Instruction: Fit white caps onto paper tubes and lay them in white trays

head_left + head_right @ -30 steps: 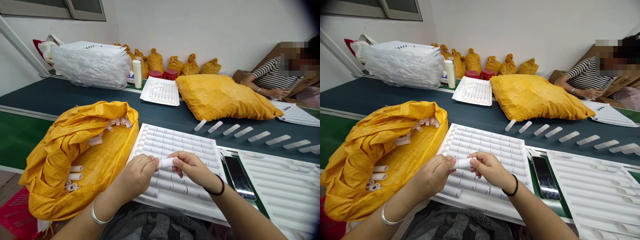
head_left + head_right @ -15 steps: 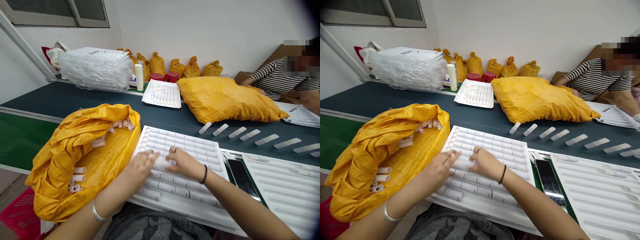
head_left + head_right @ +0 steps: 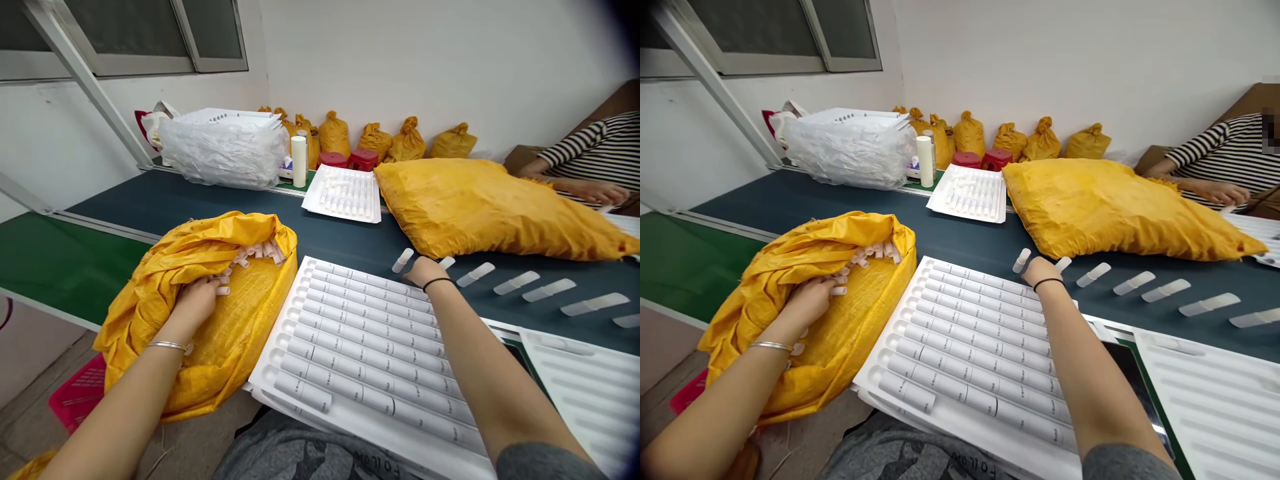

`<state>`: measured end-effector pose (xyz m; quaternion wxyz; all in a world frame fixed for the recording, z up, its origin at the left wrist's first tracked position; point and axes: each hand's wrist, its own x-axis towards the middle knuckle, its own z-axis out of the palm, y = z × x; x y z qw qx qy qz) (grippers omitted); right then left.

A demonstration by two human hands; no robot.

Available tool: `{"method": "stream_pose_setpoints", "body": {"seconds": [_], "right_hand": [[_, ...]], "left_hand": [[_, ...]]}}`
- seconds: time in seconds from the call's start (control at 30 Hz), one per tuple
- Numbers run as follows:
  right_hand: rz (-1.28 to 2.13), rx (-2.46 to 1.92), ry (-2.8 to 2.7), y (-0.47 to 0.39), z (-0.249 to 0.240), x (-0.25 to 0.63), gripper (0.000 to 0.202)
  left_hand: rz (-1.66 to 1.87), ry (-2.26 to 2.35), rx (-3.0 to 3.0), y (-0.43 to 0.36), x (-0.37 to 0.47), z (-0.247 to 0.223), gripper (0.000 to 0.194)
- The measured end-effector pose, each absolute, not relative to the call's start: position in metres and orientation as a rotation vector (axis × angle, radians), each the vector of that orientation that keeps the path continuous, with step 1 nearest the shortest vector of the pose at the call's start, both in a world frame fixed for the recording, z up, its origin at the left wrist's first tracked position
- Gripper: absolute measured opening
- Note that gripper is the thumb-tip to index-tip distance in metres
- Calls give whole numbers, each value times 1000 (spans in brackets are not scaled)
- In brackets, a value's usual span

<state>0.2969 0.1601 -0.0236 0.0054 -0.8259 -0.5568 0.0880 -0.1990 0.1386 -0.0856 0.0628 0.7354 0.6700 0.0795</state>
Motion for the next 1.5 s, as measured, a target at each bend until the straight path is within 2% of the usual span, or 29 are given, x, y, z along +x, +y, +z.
{"method": "stream_pose_setpoints", "body": {"seconds": [0.17,0.2,0.27,0.33,0.43,0.53,0.7,0.87,1.03,1.27,1.37,1.5], "right_hand": [[417,-2292,-2126,61,-20,210,16],[501,-2141,-2261,35,-28,187,14],[567,-1459,-2698,-9,-48,148,10],[471,-1290,-2783,-36,-65,125,20],[479,-1407,-2690,-46,-73,122,23],[683,-1466,-2455,-33,-58,141,19],[844,-1270,-1916,-5,-23,173,27],[620,-1048,-2043,11,-5,188,33],[647,-965,-2263,12,0,191,47],[676,-1104,-2202,15,1,191,30],[728,-1135,-2233,17,2,191,28],[721,-1047,-2269,17,3,188,27]], "left_hand": [[526,1714,2291,126,-162,-68,30],[613,1651,2289,119,-150,-61,29],[837,1496,2227,104,-125,-47,26],[1029,1307,2117,88,-103,-36,20],[1099,1150,2008,69,-82,-28,20],[957,1159,2024,56,-74,-28,24],[769,1010,2278,47,-64,-29,36],[683,961,2460,42,-56,-22,43],[635,941,2347,34,-54,-9,29],[728,948,2517,29,-47,-6,33],[748,910,2646,29,-42,-8,41],[796,904,2672,28,-39,-7,65]]}}
